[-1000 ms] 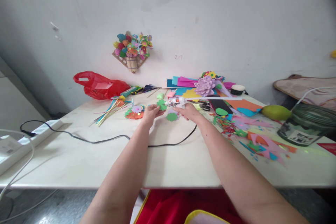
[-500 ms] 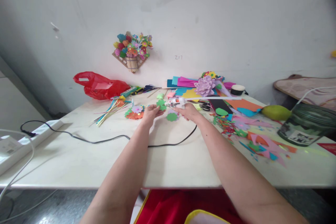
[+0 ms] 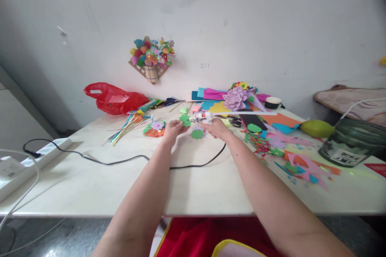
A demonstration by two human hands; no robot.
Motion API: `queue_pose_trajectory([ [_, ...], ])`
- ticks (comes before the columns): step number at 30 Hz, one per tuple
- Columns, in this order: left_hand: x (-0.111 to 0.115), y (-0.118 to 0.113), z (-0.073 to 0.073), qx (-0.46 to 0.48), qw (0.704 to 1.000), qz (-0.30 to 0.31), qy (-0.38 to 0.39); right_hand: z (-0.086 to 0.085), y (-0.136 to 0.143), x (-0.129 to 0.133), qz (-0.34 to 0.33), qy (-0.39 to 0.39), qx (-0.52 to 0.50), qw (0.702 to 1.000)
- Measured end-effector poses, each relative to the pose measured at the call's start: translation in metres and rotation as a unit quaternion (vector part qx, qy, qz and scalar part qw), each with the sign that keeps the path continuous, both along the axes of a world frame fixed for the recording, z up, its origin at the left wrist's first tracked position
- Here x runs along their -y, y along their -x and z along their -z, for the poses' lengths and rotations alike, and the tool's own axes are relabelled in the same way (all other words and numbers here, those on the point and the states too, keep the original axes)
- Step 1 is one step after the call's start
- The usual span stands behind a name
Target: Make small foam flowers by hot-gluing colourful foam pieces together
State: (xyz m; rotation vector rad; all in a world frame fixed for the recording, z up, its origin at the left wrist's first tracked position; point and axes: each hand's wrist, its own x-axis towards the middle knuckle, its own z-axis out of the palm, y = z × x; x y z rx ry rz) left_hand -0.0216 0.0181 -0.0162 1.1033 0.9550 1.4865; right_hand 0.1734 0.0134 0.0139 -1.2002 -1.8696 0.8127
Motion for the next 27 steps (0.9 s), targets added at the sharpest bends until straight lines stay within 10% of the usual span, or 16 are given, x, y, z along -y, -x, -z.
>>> queue_pose_trajectory([
  [27, 0.0016, -0.0012, -0.0007, 0.008, 1.0, 0.003, 0.0, 0.0016, 0.0, -0.0011, 0.004, 0.022, -0.01, 1.0],
])
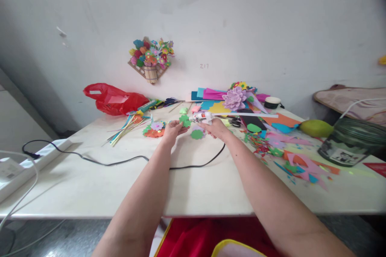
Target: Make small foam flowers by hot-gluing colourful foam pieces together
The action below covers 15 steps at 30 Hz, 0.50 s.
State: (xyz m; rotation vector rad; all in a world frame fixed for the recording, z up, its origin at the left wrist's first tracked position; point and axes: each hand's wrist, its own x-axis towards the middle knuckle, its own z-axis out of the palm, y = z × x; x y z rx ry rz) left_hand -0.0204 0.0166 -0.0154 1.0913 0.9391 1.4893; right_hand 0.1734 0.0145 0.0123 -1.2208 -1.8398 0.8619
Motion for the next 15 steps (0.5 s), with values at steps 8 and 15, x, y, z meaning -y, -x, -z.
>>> queue_pose_trajectory([
  [8, -0.0016, 0.0015, 0.0014, -0.008, 1.0, 0.009, -0.002, 0.0003, -0.0009, -0.0007, -0.023, -0.017, 0.015, 0.999],
  [15, 0.0008, -0.0004, -0.0017, -0.007, 1.0, 0.005, 0.008, -0.0005, -0.0007, -0.0012, -0.012, -0.018, 0.023, 1.0],
])
